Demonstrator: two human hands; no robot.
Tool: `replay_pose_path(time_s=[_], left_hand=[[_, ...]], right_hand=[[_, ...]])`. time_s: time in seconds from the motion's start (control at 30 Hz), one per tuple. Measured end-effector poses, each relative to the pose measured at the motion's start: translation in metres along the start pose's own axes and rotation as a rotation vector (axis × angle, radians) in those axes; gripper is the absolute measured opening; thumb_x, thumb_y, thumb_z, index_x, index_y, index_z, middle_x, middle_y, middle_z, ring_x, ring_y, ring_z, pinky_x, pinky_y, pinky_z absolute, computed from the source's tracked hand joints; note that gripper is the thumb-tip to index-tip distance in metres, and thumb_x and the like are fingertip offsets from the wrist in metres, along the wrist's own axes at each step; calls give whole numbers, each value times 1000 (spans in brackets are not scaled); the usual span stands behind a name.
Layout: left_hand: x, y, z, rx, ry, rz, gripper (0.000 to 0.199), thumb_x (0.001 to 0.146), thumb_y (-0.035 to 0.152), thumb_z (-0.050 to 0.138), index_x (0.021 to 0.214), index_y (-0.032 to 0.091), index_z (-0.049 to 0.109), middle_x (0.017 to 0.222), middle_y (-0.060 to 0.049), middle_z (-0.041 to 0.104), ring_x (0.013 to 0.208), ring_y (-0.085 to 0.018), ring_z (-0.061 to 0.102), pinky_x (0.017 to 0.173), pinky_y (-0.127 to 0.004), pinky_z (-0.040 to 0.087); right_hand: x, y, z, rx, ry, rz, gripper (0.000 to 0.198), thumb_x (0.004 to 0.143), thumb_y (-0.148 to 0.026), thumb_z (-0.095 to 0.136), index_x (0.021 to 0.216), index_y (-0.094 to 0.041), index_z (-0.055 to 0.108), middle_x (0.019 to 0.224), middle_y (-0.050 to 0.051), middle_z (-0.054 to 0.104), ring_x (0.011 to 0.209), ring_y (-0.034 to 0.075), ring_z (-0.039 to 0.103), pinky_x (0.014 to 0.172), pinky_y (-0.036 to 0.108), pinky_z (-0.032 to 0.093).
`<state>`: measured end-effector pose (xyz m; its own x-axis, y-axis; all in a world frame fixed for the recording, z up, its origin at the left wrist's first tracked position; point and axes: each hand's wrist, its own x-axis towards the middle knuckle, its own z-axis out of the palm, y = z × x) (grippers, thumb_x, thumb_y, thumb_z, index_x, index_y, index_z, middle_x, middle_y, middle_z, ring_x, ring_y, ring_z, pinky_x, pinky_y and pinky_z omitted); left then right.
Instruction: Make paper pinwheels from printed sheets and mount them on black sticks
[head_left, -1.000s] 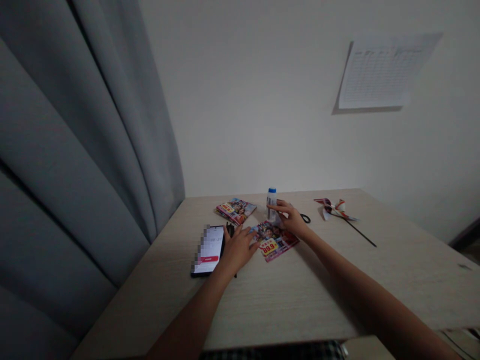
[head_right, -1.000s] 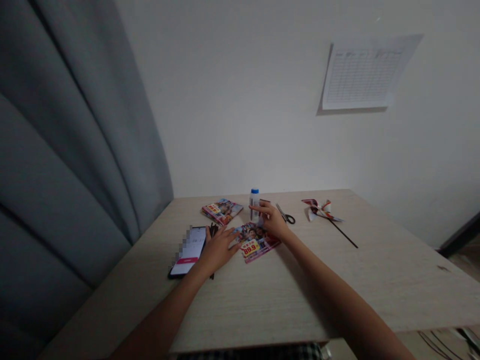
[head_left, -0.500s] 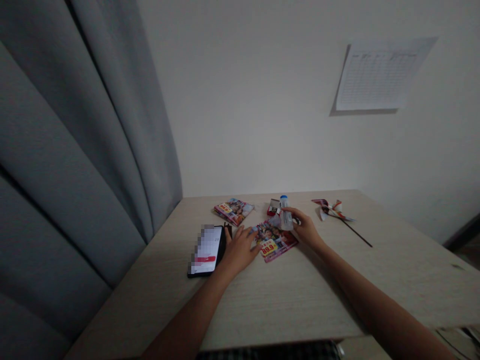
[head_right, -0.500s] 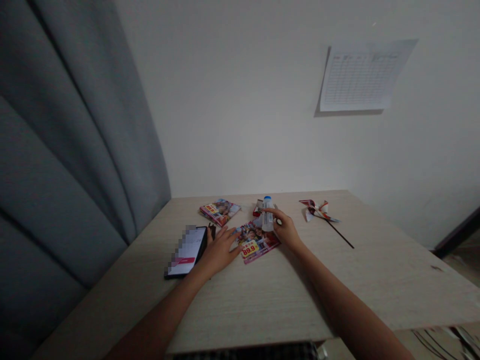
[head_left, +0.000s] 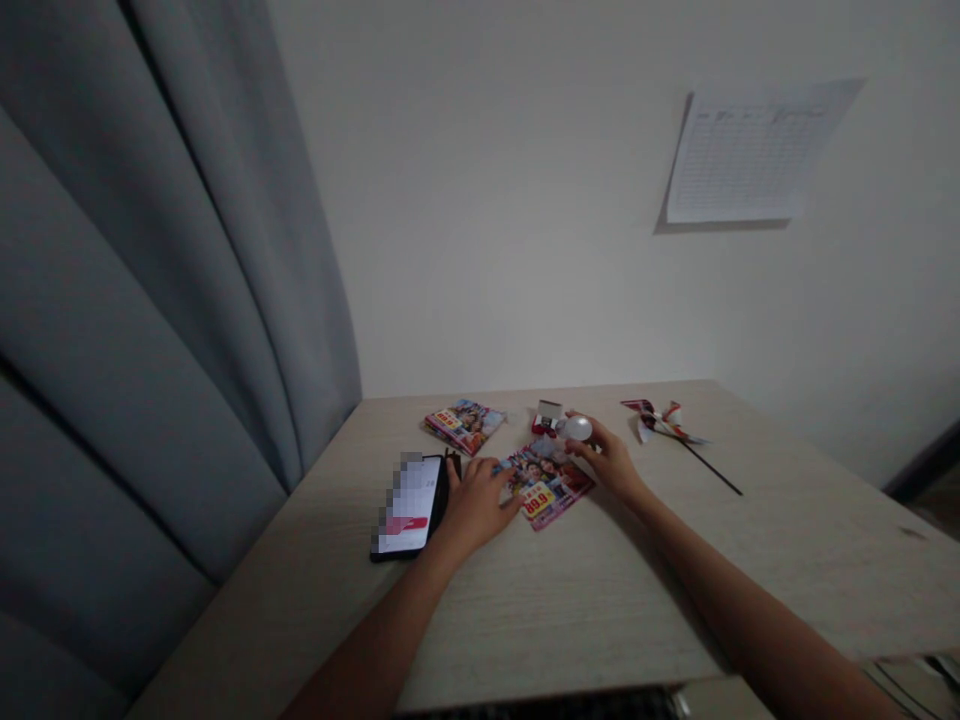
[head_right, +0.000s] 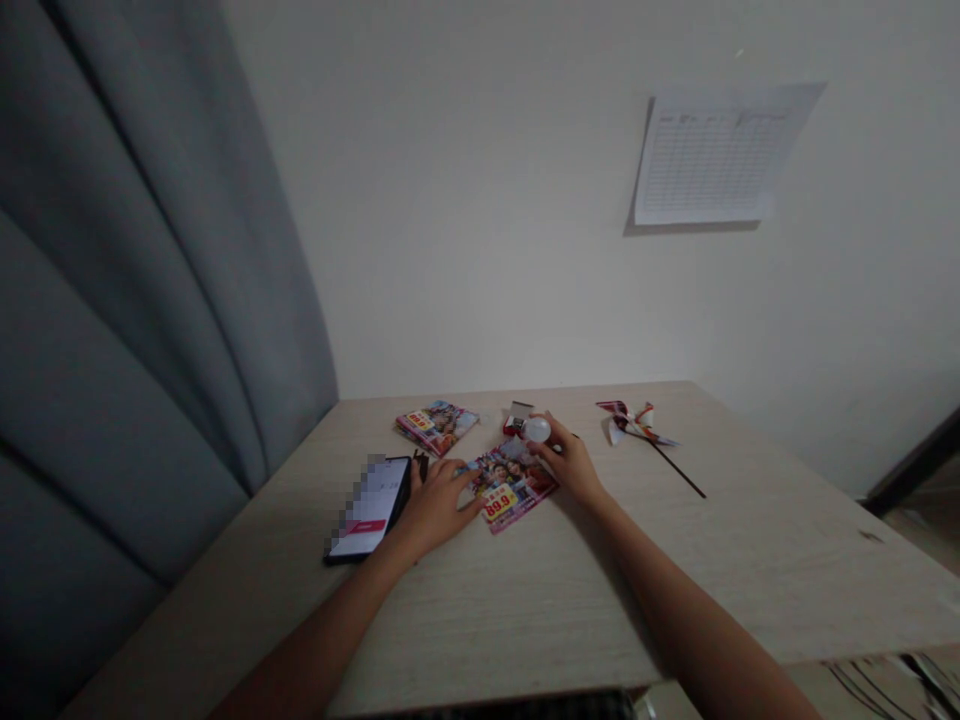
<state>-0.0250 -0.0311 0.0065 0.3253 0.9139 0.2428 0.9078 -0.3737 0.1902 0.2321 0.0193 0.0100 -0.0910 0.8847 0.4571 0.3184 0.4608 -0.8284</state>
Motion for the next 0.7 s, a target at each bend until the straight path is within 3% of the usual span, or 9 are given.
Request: replay_pose_path(time_s=[0.1,0.2,0.4,0.7], left_hand=[[0,1,-1,1,-10,3,48,88,56,58,129,32,60,133,-9,57,132,-32,42,114,-72,2],[1,1,0,-5,-13,11,53,87,57,56,131,28,58,139,-11,53,135,-34,39,115,-70,4],[2,0,4,-29,-67,47,55,90,51,55,141,31,49,149,-6,48,141,-35,33,116,-70,2],[2,0,3,-67,-15,59,47,88,57,59,129,33,60,137,-5,58,131,-30,43,116,-68,4]], right_hand=[[-2,-1,3,47,-23,64,34,84,-45,62,106,-19,64,80,3,70,72,20,64,69,32,53],[-4,1,7,163,-43,130,33,83,-51,63,96,-20,62,72,2,65,65,18,61,59,29,50],[-7,3,15,304,-97,201,40,80,-58,66,92,-22,57,68,-1,59,57,14,54,52,27,47],[-9,8,22,277,-160,174,44,80,-61,65,93,-19,59,65,-3,56,55,13,51,52,25,41]])
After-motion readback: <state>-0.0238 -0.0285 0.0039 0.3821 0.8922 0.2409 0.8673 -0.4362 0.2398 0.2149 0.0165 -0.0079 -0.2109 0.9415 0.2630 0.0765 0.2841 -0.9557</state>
